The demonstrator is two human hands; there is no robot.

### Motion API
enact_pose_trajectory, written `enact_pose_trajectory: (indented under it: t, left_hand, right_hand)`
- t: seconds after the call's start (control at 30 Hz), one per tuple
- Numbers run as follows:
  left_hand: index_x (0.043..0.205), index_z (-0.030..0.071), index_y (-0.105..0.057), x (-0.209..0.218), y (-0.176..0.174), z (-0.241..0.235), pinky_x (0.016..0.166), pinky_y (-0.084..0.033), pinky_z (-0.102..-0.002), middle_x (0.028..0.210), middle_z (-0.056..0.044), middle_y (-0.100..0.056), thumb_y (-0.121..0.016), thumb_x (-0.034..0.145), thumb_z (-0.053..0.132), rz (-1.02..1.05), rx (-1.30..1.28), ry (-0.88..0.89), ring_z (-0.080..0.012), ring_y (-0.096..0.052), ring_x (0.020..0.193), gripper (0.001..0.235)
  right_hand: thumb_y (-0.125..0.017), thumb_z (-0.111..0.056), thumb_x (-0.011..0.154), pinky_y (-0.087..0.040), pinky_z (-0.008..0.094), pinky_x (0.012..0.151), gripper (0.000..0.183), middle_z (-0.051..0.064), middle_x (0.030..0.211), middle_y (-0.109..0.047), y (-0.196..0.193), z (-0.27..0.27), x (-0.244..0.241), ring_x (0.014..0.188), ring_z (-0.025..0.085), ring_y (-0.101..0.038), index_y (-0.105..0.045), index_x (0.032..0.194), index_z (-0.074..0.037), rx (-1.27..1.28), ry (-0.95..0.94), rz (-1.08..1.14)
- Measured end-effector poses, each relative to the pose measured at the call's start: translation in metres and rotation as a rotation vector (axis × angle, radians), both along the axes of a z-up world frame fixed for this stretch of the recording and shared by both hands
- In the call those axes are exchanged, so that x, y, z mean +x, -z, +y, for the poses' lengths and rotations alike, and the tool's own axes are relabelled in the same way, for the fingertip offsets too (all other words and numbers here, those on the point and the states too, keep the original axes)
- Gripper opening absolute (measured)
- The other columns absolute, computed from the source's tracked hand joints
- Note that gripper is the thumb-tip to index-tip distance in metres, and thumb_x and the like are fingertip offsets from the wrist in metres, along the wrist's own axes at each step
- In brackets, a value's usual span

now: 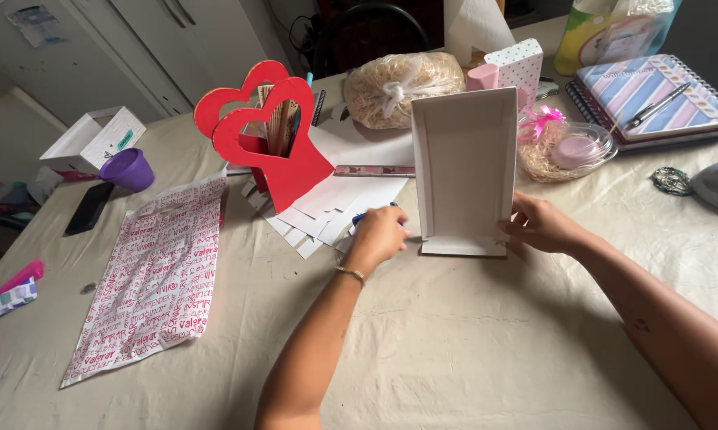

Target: Assembling a white cardboard box by folding edges and securing them with tape

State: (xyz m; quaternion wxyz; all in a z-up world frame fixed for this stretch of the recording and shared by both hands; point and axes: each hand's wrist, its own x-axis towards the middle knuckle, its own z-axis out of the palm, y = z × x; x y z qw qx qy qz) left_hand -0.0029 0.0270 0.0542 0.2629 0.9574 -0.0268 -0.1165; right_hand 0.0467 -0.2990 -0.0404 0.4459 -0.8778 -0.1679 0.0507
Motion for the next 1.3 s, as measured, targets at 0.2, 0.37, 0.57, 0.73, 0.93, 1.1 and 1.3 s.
enact_pose_trajectory:
  t: [0.2, 0.37, 0.57, 0.73, 0.93, 1.1, 1.3]
  left_hand:
    - [0.137, 0.014, -0.063, -0.006, 0.003, 0.066, 0.095, -0.058, -0.050, 0.121, -0.015, -0.069, -0.081, 0.085, 0.016, -0.345, 0.176, -0.069, -0.0348, -0.071, 0.112, 0.054]
    - [0.143, -0.002, -0.052, -0.004, 0.035, 0.087, 0.105, -0.050, -0.058, 0.131, -0.030, -0.060, -0.090, 0.074, 0.016, -0.375, -0.050, 0.041, -0.0485, -0.061, 0.122, 0.080]
    - [0.121, 0.014, -0.064, 0.006, 0.069, 0.092, 0.093, -0.058, -0.050, 0.107, -0.015, -0.066, -0.090, 0.072, 0.018, -0.564, -0.151, 0.100, -0.0410, -0.070, 0.105, 0.056]
    - [0.125, 0.021, -0.062, -0.008, 0.053, 0.083, 0.093, -0.059, -0.047, 0.108, -0.009, -0.063, -0.076, 0.081, 0.009, -0.565, -0.052, 0.172, -0.0368, -0.069, 0.107, 0.048]
    - [0.124, 0.024, -0.064, 0.007, 0.081, 0.090, 0.089, -0.060, -0.047, 0.102, -0.006, -0.060, -0.083, 0.075, 0.015, -0.781, 0.136, 0.254, -0.0363, -0.071, 0.095, 0.053]
    - [0.127, 0.028, -0.061, 0.025, 0.103, 0.094, 0.091, -0.059, -0.043, 0.103, -0.001, -0.056, -0.083, 0.075, 0.019, -0.828, 0.229, 0.272, -0.0308, -0.071, 0.095, 0.057]
    - [0.126, 0.026, -0.061, 0.009, 0.083, 0.089, 0.089, -0.060, -0.044, 0.103, -0.001, -0.055, -0.082, 0.074, 0.013, -0.753, 0.223, 0.250, -0.0321, -0.071, 0.095, 0.058]
  right_hand:
    - [-0.070, -0.011, 0.082, -0.058, 0.035, 0.063, 0.028, 0.009, 0.084, -0.076, 0.012, -0.001, 0.011, 0.070, 0.021, -0.072, -0.063, 0.109, -0.008, 0.057, 0.011, 0.048]
    - [-0.066, -0.010, 0.090, -0.054, 0.033, 0.067, 0.039, 0.010, 0.083, -0.068, 0.053, -0.006, 0.034, 0.073, 0.021, -0.064, -0.059, 0.128, -0.004, 0.204, 0.037, 0.067]
    - [-0.084, -0.021, 0.081, -0.054, 0.049, 0.084, 0.071, 0.020, 0.125, -0.060, -0.029, 0.041, -0.017, 0.098, 0.039, -0.067, -0.053, 0.144, -0.007, -0.113, 0.242, -0.511]
    - [-0.073, -0.024, 0.088, -0.058, 0.053, 0.082, 0.031, 0.016, 0.131, -0.058, -0.078, 0.123, -0.021, 0.096, 0.045, -0.070, -0.070, 0.118, -0.016, -0.208, -0.162, -0.607]
    - [-0.065, -0.030, 0.091, -0.054, 0.043, 0.102, 0.016, 0.012, 0.134, -0.058, -0.067, 0.182, 0.036, 0.118, 0.035, -0.069, -0.076, 0.100, -0.021, -0.591, -0.541, -0.331]
    - [-0.071, -0.034, 0.092, -0.057, 0.031, 0.089, 0.020, 0.009, 0.113, -0.069, -0.063, 0.194, 0.048, 0.102, 0.020, -0.071, -0.080, 0.088, -0.016, -0.740, -0.616, -0.314]
    - [-0.074, -0.023, 0.087, -0.057, 0.045, 0.090, 0.021, 0.023, 0.118, -0.067, -0.100, 0.189, 0.035, 0.106, 0.041, -0.070, -0.079, 0.086, -0.002, -0.603, -0.615, -0.197]
